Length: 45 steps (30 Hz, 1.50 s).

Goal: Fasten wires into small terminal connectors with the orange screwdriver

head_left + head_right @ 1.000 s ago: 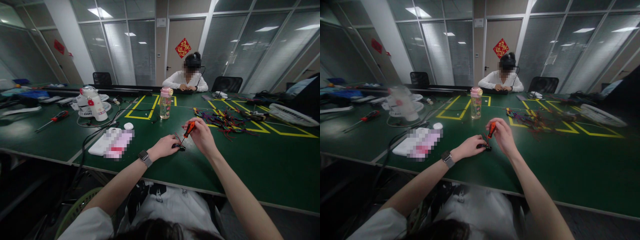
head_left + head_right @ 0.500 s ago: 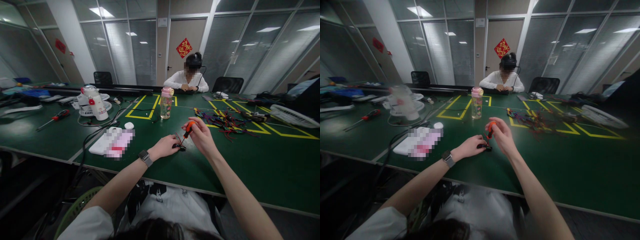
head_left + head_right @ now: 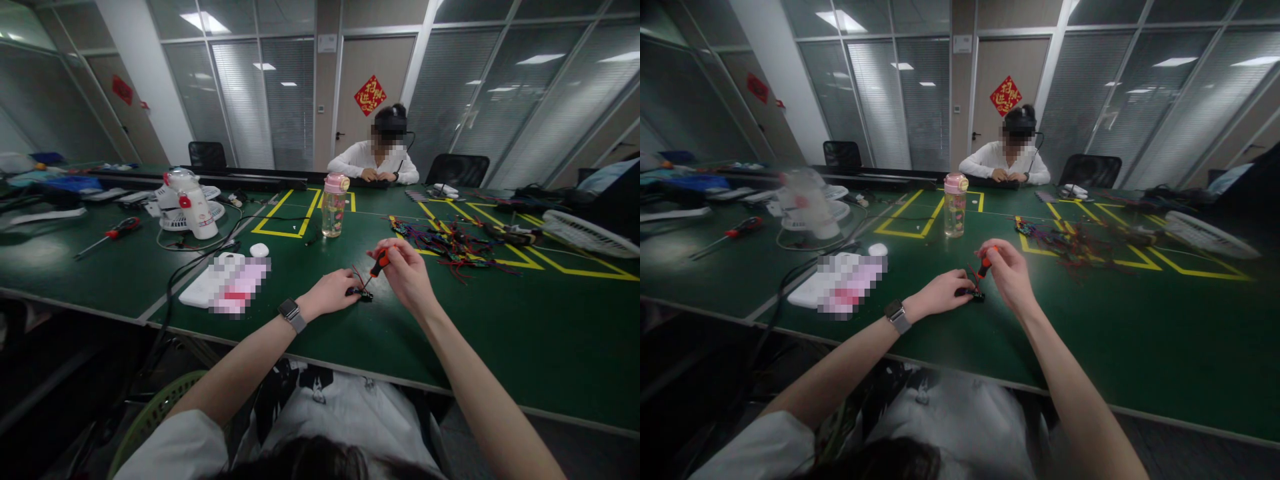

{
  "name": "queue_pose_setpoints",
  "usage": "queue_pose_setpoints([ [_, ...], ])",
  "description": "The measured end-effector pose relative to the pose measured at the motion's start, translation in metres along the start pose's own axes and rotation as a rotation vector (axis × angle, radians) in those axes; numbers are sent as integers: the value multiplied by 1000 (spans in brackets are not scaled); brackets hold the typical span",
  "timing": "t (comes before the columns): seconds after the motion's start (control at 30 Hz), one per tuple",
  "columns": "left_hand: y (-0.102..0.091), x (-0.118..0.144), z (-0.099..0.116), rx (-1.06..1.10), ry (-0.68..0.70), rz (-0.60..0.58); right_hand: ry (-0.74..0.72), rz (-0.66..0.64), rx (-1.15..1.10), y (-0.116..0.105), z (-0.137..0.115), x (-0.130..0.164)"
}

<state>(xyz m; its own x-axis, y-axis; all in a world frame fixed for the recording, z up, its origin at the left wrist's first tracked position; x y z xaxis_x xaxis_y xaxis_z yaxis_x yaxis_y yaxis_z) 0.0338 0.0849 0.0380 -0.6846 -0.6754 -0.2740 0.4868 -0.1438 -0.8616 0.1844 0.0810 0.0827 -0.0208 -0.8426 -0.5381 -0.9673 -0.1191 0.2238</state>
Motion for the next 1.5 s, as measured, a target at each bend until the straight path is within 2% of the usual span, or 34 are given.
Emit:
queue_pose_setpoints([
  [0.23,1,0,0,-9,2,1,65,-56,-55,3,-3,1],
  [0.5,1,0,0,-17,7,-3,89,-52,-34,2,-2,1],
  [0.7,0,0,1,-17,1,-10,46,-73,-56,4,-3,1],
  [1.27,0,-1,1,7,-11,-13,21,11,11,4,-2,0],
  [1.5,0,0,0,23,11,4,56,-53,50,2,-3,0],
])
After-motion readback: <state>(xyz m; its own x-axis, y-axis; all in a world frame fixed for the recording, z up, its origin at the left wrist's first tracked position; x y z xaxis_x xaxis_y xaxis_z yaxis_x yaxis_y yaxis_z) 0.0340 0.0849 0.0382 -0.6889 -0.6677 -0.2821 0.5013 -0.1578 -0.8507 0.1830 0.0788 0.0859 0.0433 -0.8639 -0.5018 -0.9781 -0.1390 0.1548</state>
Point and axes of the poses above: each hand's wrist, its own x-axis away from the middle knuckle, its own y-axis out of the palm, z = x × y, the point moved 4 cm from there along -x, towards the middle knuckle, and after that the axes turned 7 degrees about x, right-handed, at the moved point
